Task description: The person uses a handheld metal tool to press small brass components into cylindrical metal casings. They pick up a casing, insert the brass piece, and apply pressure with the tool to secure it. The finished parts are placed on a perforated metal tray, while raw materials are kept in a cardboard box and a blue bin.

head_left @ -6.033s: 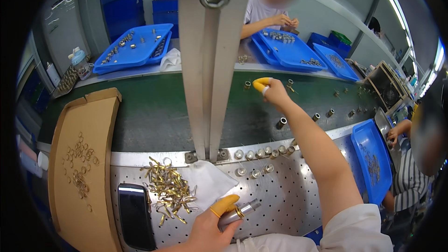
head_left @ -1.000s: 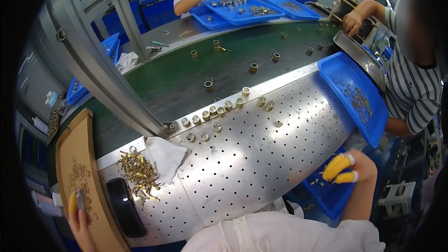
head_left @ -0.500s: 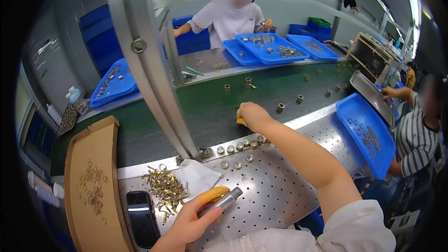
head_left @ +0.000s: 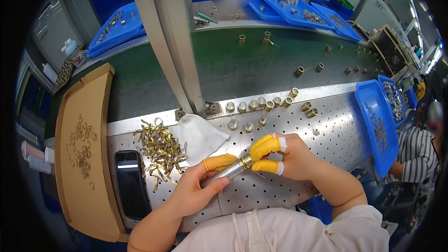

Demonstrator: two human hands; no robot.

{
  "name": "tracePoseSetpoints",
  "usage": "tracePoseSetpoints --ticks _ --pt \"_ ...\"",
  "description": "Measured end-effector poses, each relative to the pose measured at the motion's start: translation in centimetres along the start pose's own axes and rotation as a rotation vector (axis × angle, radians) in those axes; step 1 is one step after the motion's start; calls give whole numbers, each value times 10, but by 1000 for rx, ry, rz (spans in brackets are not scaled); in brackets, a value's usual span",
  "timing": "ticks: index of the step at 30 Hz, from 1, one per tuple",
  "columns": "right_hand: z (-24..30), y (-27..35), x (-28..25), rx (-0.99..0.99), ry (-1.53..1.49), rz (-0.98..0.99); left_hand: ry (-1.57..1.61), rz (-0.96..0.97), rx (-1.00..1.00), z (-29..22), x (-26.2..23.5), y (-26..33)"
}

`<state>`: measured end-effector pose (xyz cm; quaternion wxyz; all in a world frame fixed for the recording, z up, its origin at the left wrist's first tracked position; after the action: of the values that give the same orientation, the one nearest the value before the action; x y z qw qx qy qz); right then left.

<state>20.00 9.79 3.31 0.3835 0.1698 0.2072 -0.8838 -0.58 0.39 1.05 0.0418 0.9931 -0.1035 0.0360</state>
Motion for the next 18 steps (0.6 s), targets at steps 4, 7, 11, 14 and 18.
tracePoseSetpoints --ticks 4,7,11,14,18 --pt "-7 8 6 218 -411 -104 -403 -70 236 -7 4 -2" --pt "-20 10 5 366 -479 -88 -550 -92 309 -9 10 -4" --pt "-18 8 2 415 -303 123 -663 -80 363 -4 11 -5" --pt "-13 9 -1 406 -399 100 -638 -76 347 -1 11 -5" --pt "-18 11 0 268 -322 90 -583 -70 295 1 9 -5"
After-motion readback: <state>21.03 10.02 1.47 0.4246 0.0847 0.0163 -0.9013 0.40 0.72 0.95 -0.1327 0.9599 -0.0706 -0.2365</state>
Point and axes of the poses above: each hand's wrist, its own y-axis away from the middle knuckle, its own x-axis out of the palm, z = x × y, the point moved 1 cm from there along -y, towards the middle knuckle
